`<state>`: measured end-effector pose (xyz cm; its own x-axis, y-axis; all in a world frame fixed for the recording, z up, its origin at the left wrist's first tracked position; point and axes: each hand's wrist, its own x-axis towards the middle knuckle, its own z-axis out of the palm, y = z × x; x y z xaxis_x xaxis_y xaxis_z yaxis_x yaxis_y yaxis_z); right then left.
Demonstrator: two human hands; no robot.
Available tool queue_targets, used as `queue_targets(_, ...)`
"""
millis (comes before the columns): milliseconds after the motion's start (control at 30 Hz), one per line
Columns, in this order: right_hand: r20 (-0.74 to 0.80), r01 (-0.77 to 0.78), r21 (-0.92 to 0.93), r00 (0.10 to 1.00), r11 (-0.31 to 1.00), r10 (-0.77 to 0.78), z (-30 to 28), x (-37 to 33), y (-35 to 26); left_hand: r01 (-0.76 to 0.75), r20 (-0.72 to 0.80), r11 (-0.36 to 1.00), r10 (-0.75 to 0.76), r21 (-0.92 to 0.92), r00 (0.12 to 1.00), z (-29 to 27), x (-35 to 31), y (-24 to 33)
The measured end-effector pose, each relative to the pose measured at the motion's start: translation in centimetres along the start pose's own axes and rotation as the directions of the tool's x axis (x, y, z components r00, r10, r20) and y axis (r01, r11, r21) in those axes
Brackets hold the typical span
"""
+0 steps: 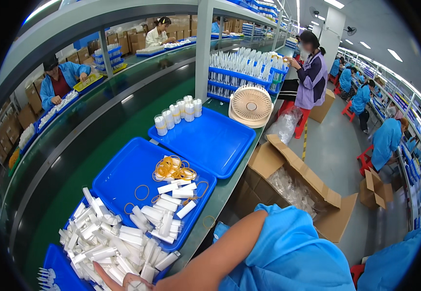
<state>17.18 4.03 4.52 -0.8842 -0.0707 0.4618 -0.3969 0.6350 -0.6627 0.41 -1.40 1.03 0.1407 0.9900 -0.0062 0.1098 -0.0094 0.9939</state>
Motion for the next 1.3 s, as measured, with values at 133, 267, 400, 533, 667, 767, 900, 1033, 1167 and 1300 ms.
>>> queue_targets(133,-0.094,0.104,0.519,0.993,0.848,-0.064,1.1,-0.6,1.2,-0.085,-0.036,0.878,0.077,-0.472,0.996,-0.8,-0.3,0.7)
queue_targets(267,-0.334,0.294,0.942,0.869,0.164,0.364,1.3,-1.1,1.4,-0.559,-0.482,0.787,0.395,-0.261,0.782,1.4,-0.6,-0.7)
queue_targets(400,-0.349,-0.041,0.726,0.838,0.686,0.42,-0.6,-1.2,3.2,-0.532,-0.369,0.781,0.624,0.326,0.689,1.7,-0.2,-2.5)
queue_targets(533,-0.398,-0.281,0.204,0.852,0.938,0.342,-1.4,-1.0,2.3,-0.438,-0.202,0.796,0.551,0.417,0.81,1.3,-0.1,-2.3)
queue_targets(667,-0.44,-0.379,0.028,0.826,0.925,0.352,-0.7,-1.0,1.8,-0.307,0.068,0.617,0.379,0.725,0.923,0.6,-0.4,-1.4)
queue_targets(767,-0.402,-0.44,0.031,0.816,0.898,0.414,-0.8,-1.2,1.1,-0.202,0.079,0.782,0.193,0.589,0.978,0.9,-0.2,-0.4)
queue_targets(900,-0.417,-0.491,-0.053,0.802,0.87,0.427,-3.8,-2.9,0.3,-0.282,0.167,0.848,0.231,0.449,0.959,0.5,-0.4,1.6)
queue_targets(1033,-0.801,-0.802,-0.296,0.505,0.519,0.321,-13.1,-6.6,1.6,-0.683,-0.2,0.639,0.765,0.354,0.612,-1.3,-2.3,-0.8)
queue_targets(1167,-0.949,-0.963,-0.269,0.271,0.031,0.164,-22.0,-17.4,6.0,-0.674,-0.31,0.585,0.811,0.45,0.496,-6.6,-2.8,-2.0)
queue_targets(1300,-0.925,-0.942,-0.32,0.287,-0.102,0.25,-25.7,-25.3,11.2,-0.351,-0.403,0.665,0.707,0.66,0.581,-10.3,-4.7,-1.4)
